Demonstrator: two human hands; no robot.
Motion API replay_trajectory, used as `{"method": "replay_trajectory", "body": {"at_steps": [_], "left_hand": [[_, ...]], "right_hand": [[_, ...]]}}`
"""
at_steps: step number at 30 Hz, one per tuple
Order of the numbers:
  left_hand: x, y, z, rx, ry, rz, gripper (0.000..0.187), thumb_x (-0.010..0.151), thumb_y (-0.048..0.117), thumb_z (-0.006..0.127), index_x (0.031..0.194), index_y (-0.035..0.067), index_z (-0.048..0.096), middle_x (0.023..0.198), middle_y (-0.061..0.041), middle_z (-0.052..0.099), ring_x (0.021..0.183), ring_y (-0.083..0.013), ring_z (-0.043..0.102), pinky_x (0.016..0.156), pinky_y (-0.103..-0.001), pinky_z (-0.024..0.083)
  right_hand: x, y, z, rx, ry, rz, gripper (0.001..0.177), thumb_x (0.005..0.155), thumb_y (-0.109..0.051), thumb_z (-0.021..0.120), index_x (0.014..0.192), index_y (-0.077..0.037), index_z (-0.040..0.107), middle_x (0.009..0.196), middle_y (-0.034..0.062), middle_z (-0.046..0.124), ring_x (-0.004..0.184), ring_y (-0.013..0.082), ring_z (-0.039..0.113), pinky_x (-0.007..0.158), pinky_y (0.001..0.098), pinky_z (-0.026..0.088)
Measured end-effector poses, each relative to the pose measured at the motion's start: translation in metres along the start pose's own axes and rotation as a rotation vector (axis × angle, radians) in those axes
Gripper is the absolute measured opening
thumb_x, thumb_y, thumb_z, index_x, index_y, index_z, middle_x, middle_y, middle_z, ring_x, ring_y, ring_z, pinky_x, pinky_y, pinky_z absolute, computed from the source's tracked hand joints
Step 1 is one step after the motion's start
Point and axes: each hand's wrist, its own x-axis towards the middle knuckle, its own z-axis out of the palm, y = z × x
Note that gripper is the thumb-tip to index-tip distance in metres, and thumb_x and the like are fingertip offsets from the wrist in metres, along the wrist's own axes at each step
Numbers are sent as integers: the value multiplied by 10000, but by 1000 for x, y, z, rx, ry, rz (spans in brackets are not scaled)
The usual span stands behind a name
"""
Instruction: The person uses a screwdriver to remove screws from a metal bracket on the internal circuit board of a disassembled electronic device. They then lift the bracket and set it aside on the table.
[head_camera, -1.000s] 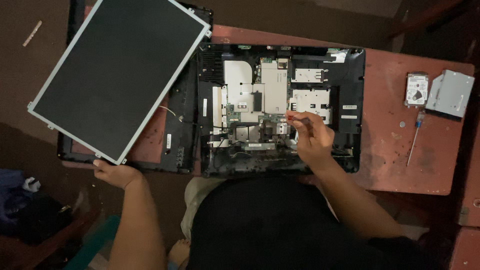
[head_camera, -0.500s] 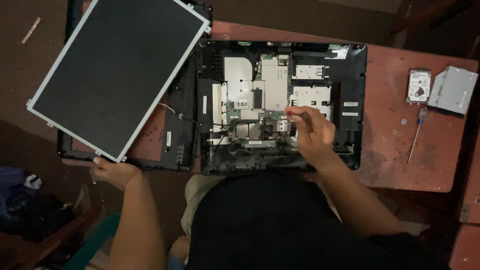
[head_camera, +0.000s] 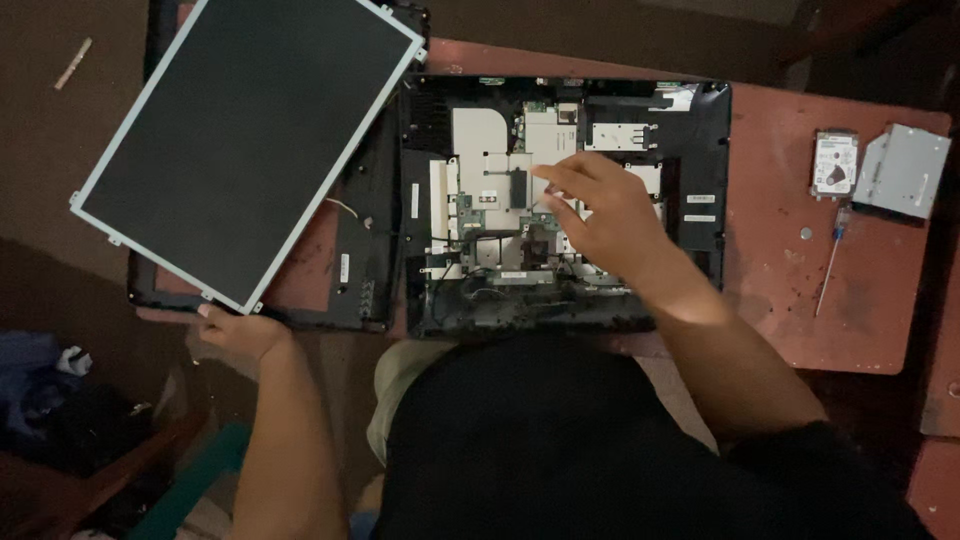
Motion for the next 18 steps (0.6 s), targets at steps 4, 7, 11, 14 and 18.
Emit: {"method": "replay_trajectory", "body": {"at_steps": [4,7,11,14,18], "left_hand": [[1,5,1,-20,-34,-22,655,1141,588,295,1561,87,320,1607,-229,380,1518,-351,370,1278,-503,275],[32,-30,15,-270,-14,27,544,1192,443,354,1582,73,270,1643,-260,300,1546,-390,318,1297,-557,218],[24,-26,15,-341,-26,-20,603,1187,523,389,1618,131,232,1687,-204,276,1576,-351,297,1315,-537,207],[12,-14,16,-324,1,-7,603,1167,514,437,1589,105,301,1647,-199,340,1547,-329,349,1321,-495,233],[27,-30,19,-410,33,35,548,1184,449,445,1576,86,324,1628,-222,350,1535,-349,354,1309,-517,249]], "right_hand": [[-18,28,28,-65,245,-5,255,1035,-128,767,1289,-109,764,999,85,724,860,268,739,691,368,630],[-11,3,16,148,232,10,322,1031,-26,715,1348,-82,711,1102,175,757,982,388,737,769,487,655],[-3,-20,0,275,56,24,442,1016,80,584,1450,1,573,1233,311,688,1119,556,645,882,707,585],[-6,3,12,172,101,-35,333,1043,-68,656,1373,-94,683,1428,219,619,1181,460,660,959,634,570],[-11,14,19,175,241,39,333,1046,-62,717,1375,-60,669,1110,178,725,1003,373,719,793,477,625]]}}
